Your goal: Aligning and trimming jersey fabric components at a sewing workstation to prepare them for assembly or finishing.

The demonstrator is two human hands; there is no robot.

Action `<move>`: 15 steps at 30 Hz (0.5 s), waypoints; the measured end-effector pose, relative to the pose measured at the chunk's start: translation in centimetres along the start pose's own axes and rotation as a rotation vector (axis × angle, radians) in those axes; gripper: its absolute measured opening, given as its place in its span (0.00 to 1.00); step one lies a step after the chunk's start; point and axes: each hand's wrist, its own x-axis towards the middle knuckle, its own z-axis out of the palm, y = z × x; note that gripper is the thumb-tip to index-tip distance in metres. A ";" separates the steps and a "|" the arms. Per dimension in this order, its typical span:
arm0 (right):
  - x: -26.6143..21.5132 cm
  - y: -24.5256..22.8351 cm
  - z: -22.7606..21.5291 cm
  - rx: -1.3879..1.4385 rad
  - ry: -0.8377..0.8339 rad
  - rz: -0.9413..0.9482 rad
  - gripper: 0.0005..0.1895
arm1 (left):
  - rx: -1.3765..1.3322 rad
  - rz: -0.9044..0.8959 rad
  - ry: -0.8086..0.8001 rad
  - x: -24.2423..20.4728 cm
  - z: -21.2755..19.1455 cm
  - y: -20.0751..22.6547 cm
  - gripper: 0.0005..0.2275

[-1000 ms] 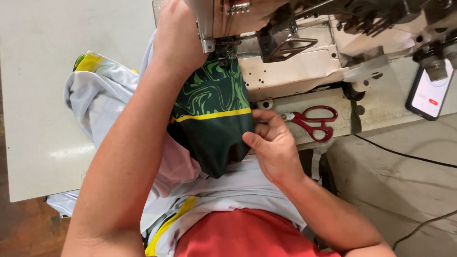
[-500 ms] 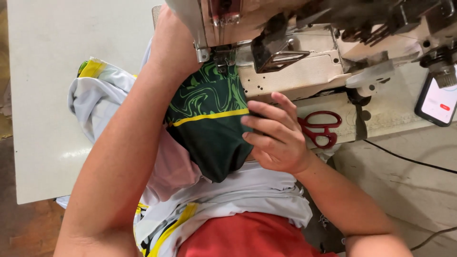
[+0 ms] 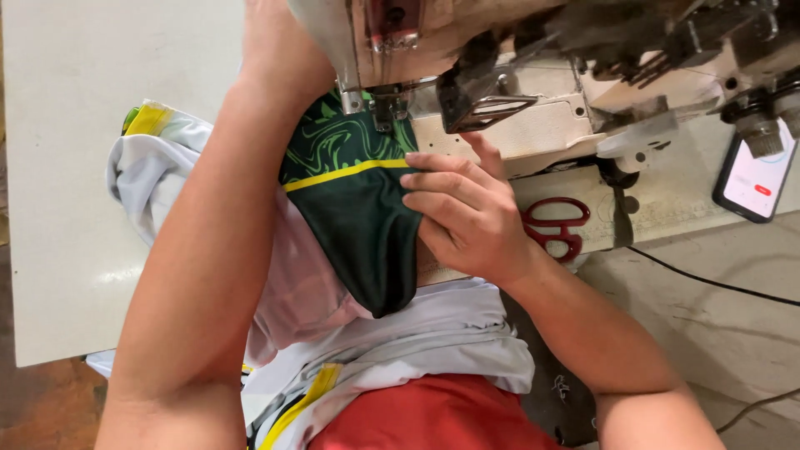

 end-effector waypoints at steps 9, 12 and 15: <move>-0.2 0.2 0.3 -0.042 0.010 0.071 0.08 | -0.358 -0.153 -0.043 -12.9 -6.1 13.1 0.11; 0.0 0.3 0.4 -0.073 -0.007 0.059 0.09 | -0.181 -0.168 -0.224 -18.7 -2.8 14.4 0.17; -0.2 0.6 0.5 -0.142 -0.050 0.025 0.11 | 0.037 -0.223 -0.348 -21.6 -1.5 14.1 0.18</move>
